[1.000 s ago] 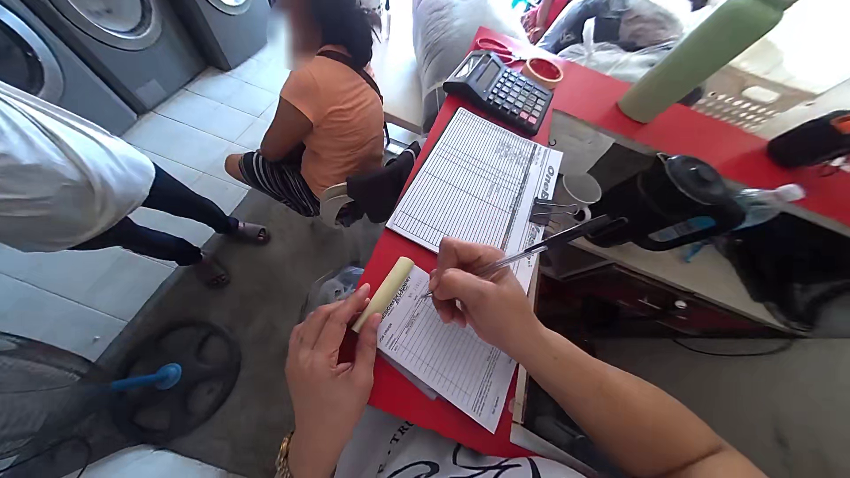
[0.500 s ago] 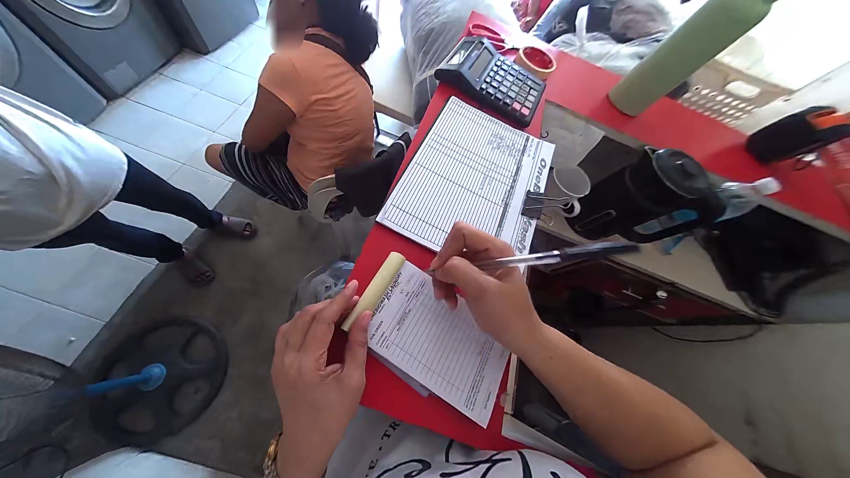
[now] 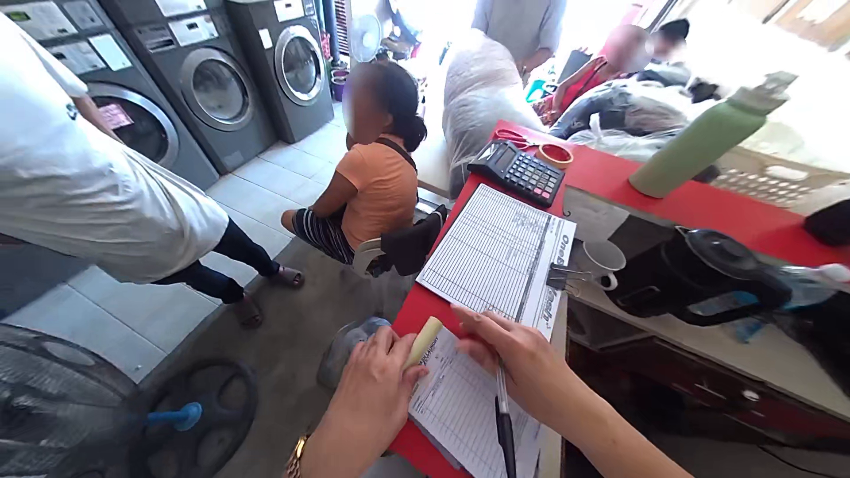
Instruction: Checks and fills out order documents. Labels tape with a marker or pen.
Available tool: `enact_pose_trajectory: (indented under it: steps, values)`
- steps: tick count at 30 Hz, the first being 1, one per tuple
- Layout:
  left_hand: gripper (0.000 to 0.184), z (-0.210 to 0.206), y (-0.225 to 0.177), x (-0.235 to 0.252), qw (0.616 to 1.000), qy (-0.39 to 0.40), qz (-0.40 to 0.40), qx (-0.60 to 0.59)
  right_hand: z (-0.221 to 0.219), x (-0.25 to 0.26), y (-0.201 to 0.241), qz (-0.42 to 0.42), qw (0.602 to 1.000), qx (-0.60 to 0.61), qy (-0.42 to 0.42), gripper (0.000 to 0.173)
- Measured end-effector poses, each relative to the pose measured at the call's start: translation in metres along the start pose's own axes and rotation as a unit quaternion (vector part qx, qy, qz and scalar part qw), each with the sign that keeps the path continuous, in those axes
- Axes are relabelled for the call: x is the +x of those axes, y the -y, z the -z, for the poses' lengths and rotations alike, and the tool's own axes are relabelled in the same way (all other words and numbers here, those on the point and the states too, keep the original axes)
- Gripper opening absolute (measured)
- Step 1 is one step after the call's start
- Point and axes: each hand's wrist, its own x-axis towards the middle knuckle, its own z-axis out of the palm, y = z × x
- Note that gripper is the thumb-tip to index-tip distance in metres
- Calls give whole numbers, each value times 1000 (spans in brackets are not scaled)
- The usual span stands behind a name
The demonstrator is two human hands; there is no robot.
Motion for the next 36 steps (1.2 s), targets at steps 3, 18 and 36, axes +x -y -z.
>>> enact_pose_trajectory:
  steps: [3, 18, 36]
  values:
    - [40, -1, 7, -11, 998, -40, -18, -46, 1, -14, 0, -10, 998, 54, 22, 59]
    - [26, -13, 1, -14, 966, -99, -60, -232, 42, -5, 48, 120, 987, -106, -15, 30]
    - [36, -18, -2, -4, 989, -78, 15, -126, 0, -5, 13, -120, 863, 489, -46, 9]
